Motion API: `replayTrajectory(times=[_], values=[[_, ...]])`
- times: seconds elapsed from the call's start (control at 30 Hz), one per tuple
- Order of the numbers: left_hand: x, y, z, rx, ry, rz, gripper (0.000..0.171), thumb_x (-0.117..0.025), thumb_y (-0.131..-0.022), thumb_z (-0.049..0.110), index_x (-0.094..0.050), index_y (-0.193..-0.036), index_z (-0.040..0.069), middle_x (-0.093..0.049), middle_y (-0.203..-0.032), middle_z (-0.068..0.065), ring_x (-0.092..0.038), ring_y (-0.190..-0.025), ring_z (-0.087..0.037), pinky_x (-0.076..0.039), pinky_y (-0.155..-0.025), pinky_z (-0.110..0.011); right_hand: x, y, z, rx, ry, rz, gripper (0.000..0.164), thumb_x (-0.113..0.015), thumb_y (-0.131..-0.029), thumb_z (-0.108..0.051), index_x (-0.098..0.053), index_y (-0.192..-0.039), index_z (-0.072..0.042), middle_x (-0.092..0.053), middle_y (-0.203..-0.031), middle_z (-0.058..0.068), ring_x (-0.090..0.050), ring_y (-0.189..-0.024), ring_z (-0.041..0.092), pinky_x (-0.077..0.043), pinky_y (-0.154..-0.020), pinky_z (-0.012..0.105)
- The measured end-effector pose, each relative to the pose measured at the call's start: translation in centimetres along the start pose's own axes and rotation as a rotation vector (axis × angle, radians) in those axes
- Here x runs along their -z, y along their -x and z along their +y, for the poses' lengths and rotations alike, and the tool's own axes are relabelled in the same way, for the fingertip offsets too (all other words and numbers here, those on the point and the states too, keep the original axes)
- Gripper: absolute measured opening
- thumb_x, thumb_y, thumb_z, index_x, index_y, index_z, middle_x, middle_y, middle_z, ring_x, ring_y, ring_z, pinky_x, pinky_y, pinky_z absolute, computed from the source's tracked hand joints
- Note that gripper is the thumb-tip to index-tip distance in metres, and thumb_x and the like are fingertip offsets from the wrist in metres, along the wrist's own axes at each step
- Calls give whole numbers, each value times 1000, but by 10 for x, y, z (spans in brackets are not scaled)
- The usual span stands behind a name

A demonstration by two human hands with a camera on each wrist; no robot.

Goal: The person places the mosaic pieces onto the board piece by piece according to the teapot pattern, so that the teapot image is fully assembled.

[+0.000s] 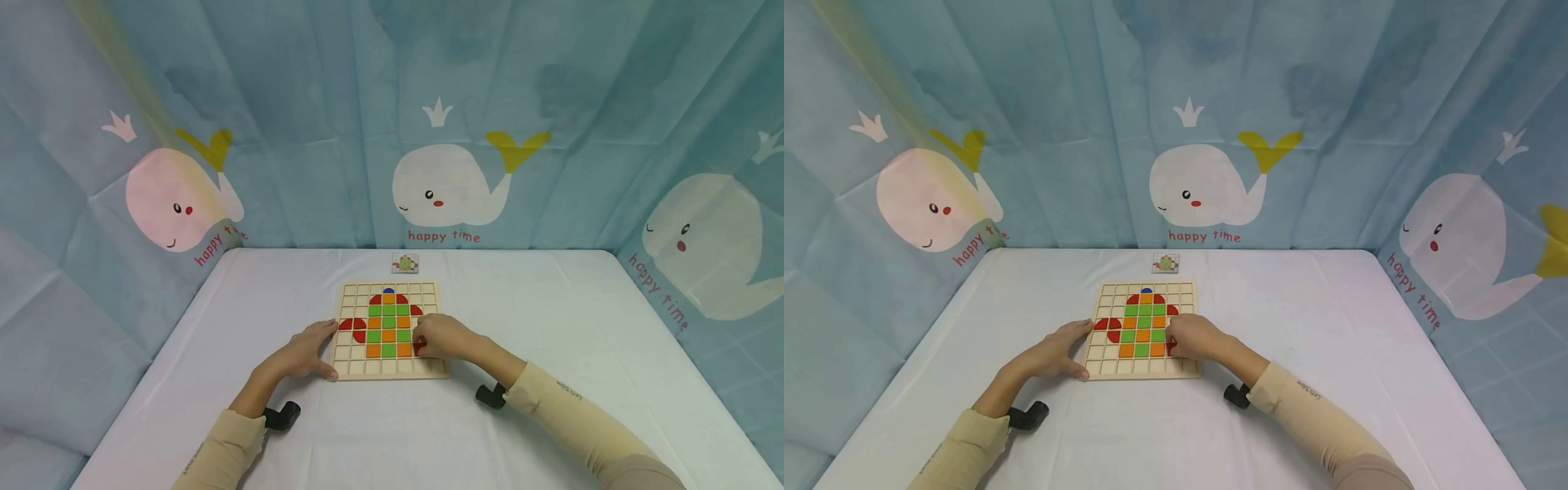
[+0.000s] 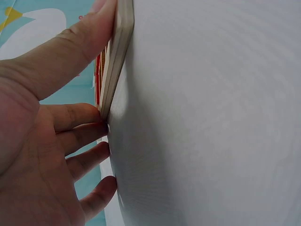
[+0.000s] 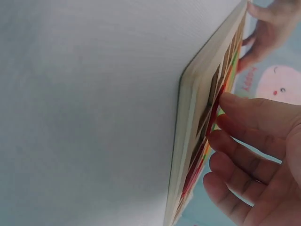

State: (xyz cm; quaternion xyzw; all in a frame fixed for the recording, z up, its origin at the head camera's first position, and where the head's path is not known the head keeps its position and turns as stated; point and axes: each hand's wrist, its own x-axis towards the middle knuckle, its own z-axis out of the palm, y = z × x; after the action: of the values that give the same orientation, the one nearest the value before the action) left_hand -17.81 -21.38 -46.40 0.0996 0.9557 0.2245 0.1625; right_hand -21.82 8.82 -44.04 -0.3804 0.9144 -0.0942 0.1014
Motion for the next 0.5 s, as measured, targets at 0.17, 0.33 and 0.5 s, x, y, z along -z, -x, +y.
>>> replayTrajectory(times=[0.17,0.33,0.5], values=[[2,1,0,5,-4,1,108,-90,-64,32,-33,-151,3,-30,-159,-17,-22,-148,-40,-21,-116,-63,1,-2,-3,-5,5,-10,14,-76,-84,-20,-77,-94,-11,-60,-76,-6,-47,-69,10,-42,-64,20],[2,1,-1,8,-4,2,107,-90,-64,31,-33,-151,3,-30,-158,-18,-23,-147,-40,-22,-116,-63,0,-3,-2,12,-3,-2,14,-75,-85,-20,-77,-95,-11,-63,-78,-5,-47,-70,9,-43,-66,20],[1,0,-1,-6,-1,1,107,-90,-64,32,-34,-151,3,-31,-158,-18,-23,-147,-40,-22,-116,-63,0,3,6,18,-68,33,16,-72,-87,-21,-77,-97,-9,-64,-81,-3,-48,-69,8,-44,-65,21]])
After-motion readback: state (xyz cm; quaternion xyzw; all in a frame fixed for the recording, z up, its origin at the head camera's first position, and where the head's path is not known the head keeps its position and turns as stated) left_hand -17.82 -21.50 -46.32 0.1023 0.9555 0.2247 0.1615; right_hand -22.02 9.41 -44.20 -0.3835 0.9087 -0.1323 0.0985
